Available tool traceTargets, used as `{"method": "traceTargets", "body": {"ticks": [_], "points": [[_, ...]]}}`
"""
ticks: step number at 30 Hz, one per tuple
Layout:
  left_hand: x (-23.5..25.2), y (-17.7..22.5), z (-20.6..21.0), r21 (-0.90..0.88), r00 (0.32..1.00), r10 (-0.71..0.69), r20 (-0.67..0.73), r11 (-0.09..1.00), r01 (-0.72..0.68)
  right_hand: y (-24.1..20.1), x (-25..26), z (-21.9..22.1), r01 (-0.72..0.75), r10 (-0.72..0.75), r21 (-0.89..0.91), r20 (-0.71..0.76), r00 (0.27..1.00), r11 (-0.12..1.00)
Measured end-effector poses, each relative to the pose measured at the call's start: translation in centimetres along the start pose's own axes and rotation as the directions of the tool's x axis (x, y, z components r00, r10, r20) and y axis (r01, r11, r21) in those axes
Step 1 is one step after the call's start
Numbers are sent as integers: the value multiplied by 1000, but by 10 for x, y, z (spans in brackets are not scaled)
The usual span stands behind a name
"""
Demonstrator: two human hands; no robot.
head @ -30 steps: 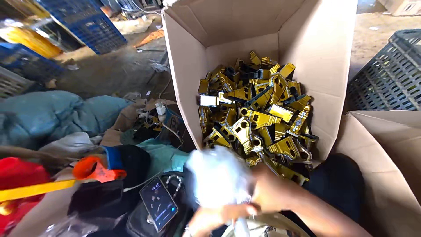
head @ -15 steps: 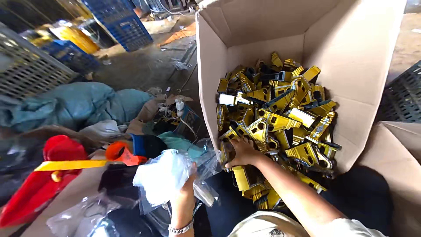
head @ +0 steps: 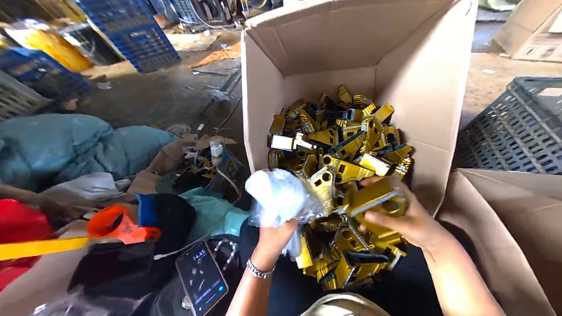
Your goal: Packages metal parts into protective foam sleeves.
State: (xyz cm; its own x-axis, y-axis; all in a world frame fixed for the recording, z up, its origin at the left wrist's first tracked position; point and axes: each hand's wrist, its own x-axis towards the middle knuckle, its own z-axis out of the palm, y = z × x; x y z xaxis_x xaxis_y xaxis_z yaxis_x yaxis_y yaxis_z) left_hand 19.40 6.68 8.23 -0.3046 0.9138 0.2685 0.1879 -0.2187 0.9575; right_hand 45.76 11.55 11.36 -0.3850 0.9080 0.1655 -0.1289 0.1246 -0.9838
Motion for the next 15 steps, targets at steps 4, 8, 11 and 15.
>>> {"method": "traceTargets", "body": {"ticks": [4, 8, 11, 15], "points": [[-5, 22, 44, -204, 972, -174, 159, 957, 205, -7, 3, 26, -49, 24, -505, -55, 998, 862], [-3, 31, 59, -320, 982, -156, 107, 930, 183, 12, 7, 54, -22, 13, -852, -18, 1000, 523], [-10, 22, 49, -64, 973, 120, 195, 992, -110, 14, 24, 51, -177, 247, -839, -52, 968, 514], [5, 5, 56, 338, 879, 459, 131, 813, -475, 46, 23, 49, -94, 54, -351, -121, 991, 932]]}}
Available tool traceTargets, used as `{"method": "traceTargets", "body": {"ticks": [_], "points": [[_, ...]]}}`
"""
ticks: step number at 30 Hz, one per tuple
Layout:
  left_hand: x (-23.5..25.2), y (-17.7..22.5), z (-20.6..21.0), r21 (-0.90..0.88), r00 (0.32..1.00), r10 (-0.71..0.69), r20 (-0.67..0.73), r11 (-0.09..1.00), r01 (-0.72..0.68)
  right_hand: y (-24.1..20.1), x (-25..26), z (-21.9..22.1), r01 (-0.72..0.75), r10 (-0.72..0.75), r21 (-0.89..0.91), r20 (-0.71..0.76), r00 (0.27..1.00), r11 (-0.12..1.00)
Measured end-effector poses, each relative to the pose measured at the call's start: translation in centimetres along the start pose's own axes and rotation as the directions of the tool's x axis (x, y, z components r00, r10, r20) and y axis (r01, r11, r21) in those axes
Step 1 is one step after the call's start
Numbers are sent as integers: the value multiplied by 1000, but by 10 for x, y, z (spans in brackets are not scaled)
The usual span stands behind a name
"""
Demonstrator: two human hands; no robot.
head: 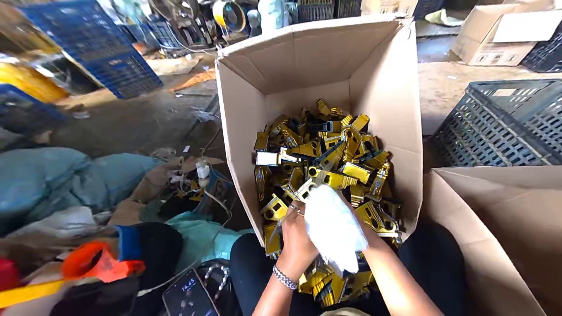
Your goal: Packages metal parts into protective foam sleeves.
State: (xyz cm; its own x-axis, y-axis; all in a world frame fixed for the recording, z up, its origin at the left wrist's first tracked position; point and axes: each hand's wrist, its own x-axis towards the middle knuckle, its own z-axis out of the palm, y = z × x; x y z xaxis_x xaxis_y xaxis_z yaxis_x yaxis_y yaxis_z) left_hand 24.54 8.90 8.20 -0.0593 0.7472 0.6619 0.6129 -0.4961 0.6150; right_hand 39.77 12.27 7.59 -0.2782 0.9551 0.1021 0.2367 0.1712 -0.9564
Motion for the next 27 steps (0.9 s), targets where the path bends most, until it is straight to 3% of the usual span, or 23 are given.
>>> {"method": "traceTargets", "body": {"ticks": [2, 4, 5, 8, 10, 12, 13, 14, 15, 16, 17, 18, 19, 22, 25, 27], "points": [[-3, -9, -5, -38, 982, -177, -60, 984, 175, -13, -10, 1, -103, 87, 286, 67, 994, 953], [-10, -1, -16, -173, 937, -350, 22, 921, 348, -14, -14, 1, -127, 118, 392, 49, 992, 911], [-13, 11, -21, -227, 924, -367, 104, 896, 381, -10, -13, 2, -104, 109, 391, 8, 994, 914], [-28, 29, -28, -455, 932, -160, 327, 837, 303, 9, -14, -2, 43, -3, 317, -124, 992, 947], [-40, 17, -36, -549, 888, -249, 387, 711, 439, 15, -22, -13, 145, -15, 443, -284, 959, 885], [-37, -2, -44, -533, 847, -427, 317, 659, 531, 31, -35, -43, 307, -81, 691, -340, 937, 654], [-32, -11, -48, -515, 840, -471, 270, 666, 540, 37, -37, -60, 358, -179, 810, -311, 934, 464], [-28, -17, -50, -498, 835, -495, 238, 676, 543, 31, -32, -71, 354, -247, 869, -280, 928, 345], [-27, -19, -49, -483, 834, -501, 232, 685, 546, 18, -26, -72, 312, -220, 862, -240, 945, 400], [-30, -17, -46, -466, 836, -489, 251, 696, 547, 8, -22, -65, 208, -162, 796, -139, 977, 568], [-36, -14, -41, -453, 836, -464, 293, 702, 549, -2, -21, -53, 63, -105, 651, 26, 994, 756], [-40, -10, -36, -452, 833, -440, 336, 701, 552, -10, -18, -39, -43, -52, 505, 173, 984, 862], [-42, -5, -33, -463, 832, -430, 352, 692, 554, -17, -16, -27, -57, -35, 402, 216, 976, 914], [-32, 0, -34, -557, 852, -448, 270, 649, 518, -19, -13, -23, -1, -37, 391, 91, 995, 921], [-28, -4, -36, -489, 875, -363, 321, 727, 482, -24, -20, -10, -28, -61, 401, 207, 976, 916], [-26, -4, -33, -475, 870, -375, 319, 731, 490, -26, -20, -1, -20, -27, 425, 105, 994, 905]]}}
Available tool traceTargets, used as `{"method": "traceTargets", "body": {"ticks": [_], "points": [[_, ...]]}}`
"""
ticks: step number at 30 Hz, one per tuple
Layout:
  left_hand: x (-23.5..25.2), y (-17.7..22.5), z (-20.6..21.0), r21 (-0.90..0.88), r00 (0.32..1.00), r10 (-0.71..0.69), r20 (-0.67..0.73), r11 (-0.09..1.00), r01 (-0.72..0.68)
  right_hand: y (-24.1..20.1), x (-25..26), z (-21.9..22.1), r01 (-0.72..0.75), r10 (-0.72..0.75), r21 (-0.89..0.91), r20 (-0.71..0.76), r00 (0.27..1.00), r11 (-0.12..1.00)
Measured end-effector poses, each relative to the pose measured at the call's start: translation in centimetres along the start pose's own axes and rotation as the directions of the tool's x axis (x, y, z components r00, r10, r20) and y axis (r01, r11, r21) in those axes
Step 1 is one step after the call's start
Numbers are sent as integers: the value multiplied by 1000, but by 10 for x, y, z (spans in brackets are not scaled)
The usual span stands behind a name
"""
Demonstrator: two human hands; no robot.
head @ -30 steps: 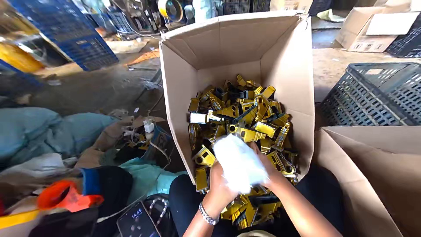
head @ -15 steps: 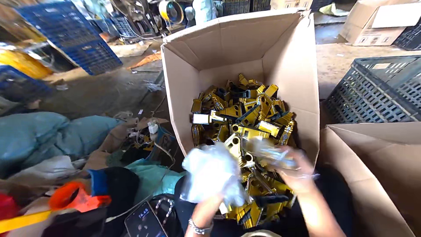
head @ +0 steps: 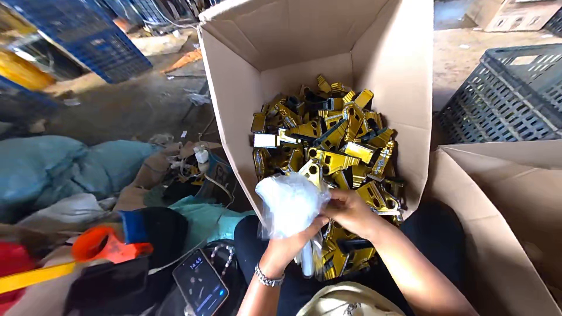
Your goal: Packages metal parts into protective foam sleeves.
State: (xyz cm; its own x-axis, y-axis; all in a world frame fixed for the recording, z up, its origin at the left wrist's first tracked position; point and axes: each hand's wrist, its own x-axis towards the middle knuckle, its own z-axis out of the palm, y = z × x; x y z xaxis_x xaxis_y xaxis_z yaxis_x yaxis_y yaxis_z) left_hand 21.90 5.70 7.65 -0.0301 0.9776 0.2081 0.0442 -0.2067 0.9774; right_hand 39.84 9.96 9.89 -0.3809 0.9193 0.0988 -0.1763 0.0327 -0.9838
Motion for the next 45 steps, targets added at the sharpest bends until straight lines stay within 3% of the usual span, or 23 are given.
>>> {"method": "traceTargets", "body": {"ticks": [3, 6, 8, 10, 13, 15, 19, 22, 24, 26, 27, 29, 31, 33, 35, 37, 39, 41, 42, 45], "points": [[3, 5, -3, -52, 989, -91, -118, 995, 85, -2, 1, -18, -62, 86, 191, -119, 989, 980], [7, 6, -2, -107, 978, -178, -107, 980, 167, 2, -4, -13, -103, 109, -63, 85, 990, 993], [7, 9, 6, -160, 969, -214, -120, 968, 194, 12, -6, 6, -35, 50, -146, 100, 994, 989], [12, 10, 8, -242, 952, -224, -208, 955, 172, 15, -6, 6, -38, 45, -112, 58, 997, 993], [8, 4, 1, -149, 966, -167, -197, 979, 139, 6, -8, -5, -270, 277, -67, 134, 952, 960], [1, -6, -1, -25, 987, -86, -136, 996, 84, 4, -7, -7, -246, 266, -118, 206, 941, 962], [-10, -10, 2, 50, 996, 15, -88, 999, -11, 16, -3, -2, 35, 24, -379, 149, 988, 925], [-9, -5, 0, 68, 998, 54, -33, 996, -51, 20, -9, 9, -99, 125, -310, 67, 990, 945], [-10, -9, -11, 137, 997, 73, 3, 988, -73, 19, -14, 5, -191, 225, -204, 162, 961, 960], [-4, -19, -27, 286, 979, 118, -166, 956, -67, 14, -12, -7, -229, 261, -153, 243, 934, 961], [2, -22, -32, 334, 948, 146, -281, 941, -46, 11, -11, -8, -246, 269, -132, 203, 941, 960], [8, -14, -30, 180, 932, 87, -353, 983, -24, 9, -9, -2, -243, 250, -104, 67, 966, 965], [-2, 9, -18, -99, 989, -102, -110, 991, 91, 11, -8, 8, -116, 132, -181, 79, 988, 977], [-12, 18, -11, -153, 978, -181, 105, 969, 196, 17, -6, 12, 83, -7, -270, 273, 962, 959], [-14, 4, -23, -8, 997, -73, -32, 997, 72, 13, 5, 6, 125, -13, -345, 310, 951, 930], [-12, -15, -41, 290, 960, 86, -265, 957, -6, 7, 20, -2, -37, 100, -370, 153, 983, 928], [-15, -26, -49, 456, 910, 173, -377, 890, 20, 8, 34, -7, -131, 178, -405, 82, 981, 905], [-19, -24, -46, 454, 871, 183, -457, 890, 51, 13, 48, -16, -144, 208, -495, 76, 975, 857], [-18, -19, -44, 420, 848, 184, -497, 906, 49, 17, 58, -20, -197, 227, -566, -18, 974, 801], [-7, -8, -38, 190, 822, 109, -559, 982, -1, 32, 93, -15, -368, 273, -781, -261, 926, 505]]}}
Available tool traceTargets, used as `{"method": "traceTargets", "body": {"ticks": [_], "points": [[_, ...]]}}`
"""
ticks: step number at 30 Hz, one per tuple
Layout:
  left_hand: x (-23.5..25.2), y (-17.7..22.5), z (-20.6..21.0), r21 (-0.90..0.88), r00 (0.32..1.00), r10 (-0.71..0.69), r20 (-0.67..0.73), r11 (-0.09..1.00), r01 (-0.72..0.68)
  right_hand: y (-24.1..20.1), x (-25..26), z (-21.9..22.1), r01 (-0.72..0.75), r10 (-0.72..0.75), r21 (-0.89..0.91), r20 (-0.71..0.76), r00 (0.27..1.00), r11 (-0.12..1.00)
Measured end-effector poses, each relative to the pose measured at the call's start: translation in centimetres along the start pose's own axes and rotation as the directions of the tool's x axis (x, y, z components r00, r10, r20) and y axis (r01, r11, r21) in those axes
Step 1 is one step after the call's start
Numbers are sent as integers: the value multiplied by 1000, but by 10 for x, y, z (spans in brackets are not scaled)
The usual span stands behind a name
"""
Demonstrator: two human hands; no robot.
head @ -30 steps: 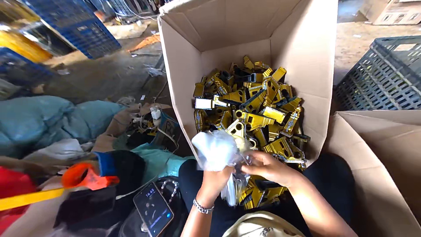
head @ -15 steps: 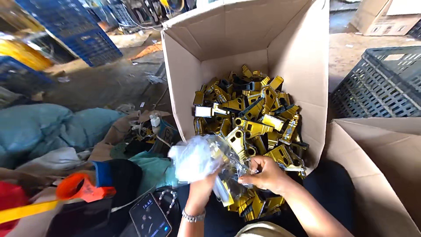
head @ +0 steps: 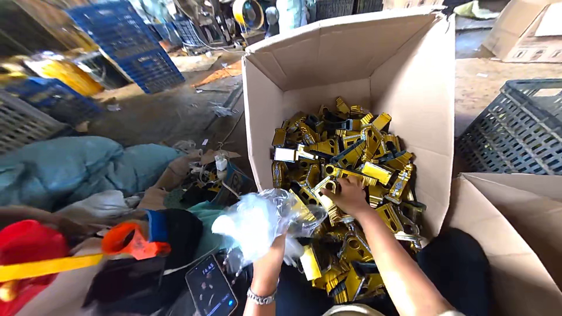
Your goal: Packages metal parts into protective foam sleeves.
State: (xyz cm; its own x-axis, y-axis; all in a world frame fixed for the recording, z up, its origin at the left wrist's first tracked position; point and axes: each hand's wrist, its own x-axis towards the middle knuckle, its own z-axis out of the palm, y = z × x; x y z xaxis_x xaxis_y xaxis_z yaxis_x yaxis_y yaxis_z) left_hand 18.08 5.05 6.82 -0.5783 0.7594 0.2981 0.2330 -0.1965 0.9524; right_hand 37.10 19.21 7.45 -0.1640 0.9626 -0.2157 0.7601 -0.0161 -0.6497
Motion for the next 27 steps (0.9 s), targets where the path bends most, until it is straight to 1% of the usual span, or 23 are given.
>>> {"method": "traceTargets", "body": {"ticks": [1, 2, 4, 5, 6, 7, 9, 11, 12, 13, 14, 16, 17, 18, 19, 20, 21, 22, 23, 24, 25, 26, 27], "points": [[2, 1, 3, -35, 1000, -8, 4, 999, 8, -4, 5, 9, -12, 10, -68, -26, 1000, 998], [3, 2, 7, -43, 1000, -10, 10, 999, 10, -3, 6, 17, 1, -5, -48, -85, 996, 999], [5, 3, 9, -7, 999, -3, 36, 1000, 3, 4, 4, 21, 71, -19, 223, -224, 974, 972], [6, 2, 8, 29, 998, -4, 60, 1000, 2, 8, 1, 18, 92, -3, 379, -227, 974, 921], [6, 2, 8, 65, 996, -5, 89, 998, -1, 12, -2, 12, 77, 13, 487, -178, 984, 870], [7, 1, 8, 80, 993, -13, 119, 997, 3, 17, -5, 7, 39, 13, 522, -96, 995, 852], [10, -2, 13, 36, 988, -27, 150, 999, 22, 21, -9, 5, -6, -11, 379, 43, 999, 926], [11, -3, 18, 11, 988, -22, 153, 1000, 21, 17, -12, 12, 32, -47, 169, 89, 995, 985], [11, -3, 20, 12, 990, -12, 142, 1000, 10, 15, -13, 16, 39, -50, 171, 60, 997, 984], [10, -2, 20, 9, 991, -5, 132, 1000, 4, 14, -16, 21, 30, -32, 280, 4, 999, 960], [8, -1, 17, 6, 992, -2, 125, 1000, 1, 15, -21, 24, 7, 20, 470, -54, 998, 883], [9, 1, 7, 30, 991, 28, 134, 999, -32, 16, -31, 13, 32, 114, 816, -119, 986, 578], [9, 1, 3, 54, 988, 50, 149, 997, -58, 18, -39, -2, 95, 66, 879, -141, 988, 468], [9, 1, 1, 74, 983, 76, 167, 993, -89, 21, -48, -18, 159, -42, 889, -156, 987, 430], [10, 0, 2, 77, 977, 100, 186, 990, -116, 23, -57, -33, 193, -185, 879, -122, 975, 436], [9, 1, 6, 57, 970, 112, 216, 990, -127, 22, -67, -43, 204, -324, 846, -40, 945, 492], [8, 3, 12, 21, 962, 106, 253, 993, -115, 15, -77, -48, 204, -413, 792, 67, 908, 576], [5, 8, 19, -36, 951, 74, 301, 997, -66, 7, -84, -47, 211, -429, 709, 141, 892, 673], [2, 14, 27, -101, 938, 17, 347, 995, 19, 2, -88, -40, 252, -407, 612, 126, 904, 749], [1, 21, 34, -161, 924, -47, 378, 980, 116, 1, -88, -29, 336, -384, 495, -6, 923, 801], [0, 27, 40, -222, 914, -110, 391, 952, 209, 1, -86, -18, 416, -385, 324, -160, 909, 849], [0, 32, 45, -268, 910, -149, 387, 926, 265, 2, -84, -10, 456, -420, 144, -224, 880, 878], [-2, 37, 48, -292, 909, -164, 384, 912, 288, 0, -86, -7, 451, -445, 9, -152, 883, 892]]}}
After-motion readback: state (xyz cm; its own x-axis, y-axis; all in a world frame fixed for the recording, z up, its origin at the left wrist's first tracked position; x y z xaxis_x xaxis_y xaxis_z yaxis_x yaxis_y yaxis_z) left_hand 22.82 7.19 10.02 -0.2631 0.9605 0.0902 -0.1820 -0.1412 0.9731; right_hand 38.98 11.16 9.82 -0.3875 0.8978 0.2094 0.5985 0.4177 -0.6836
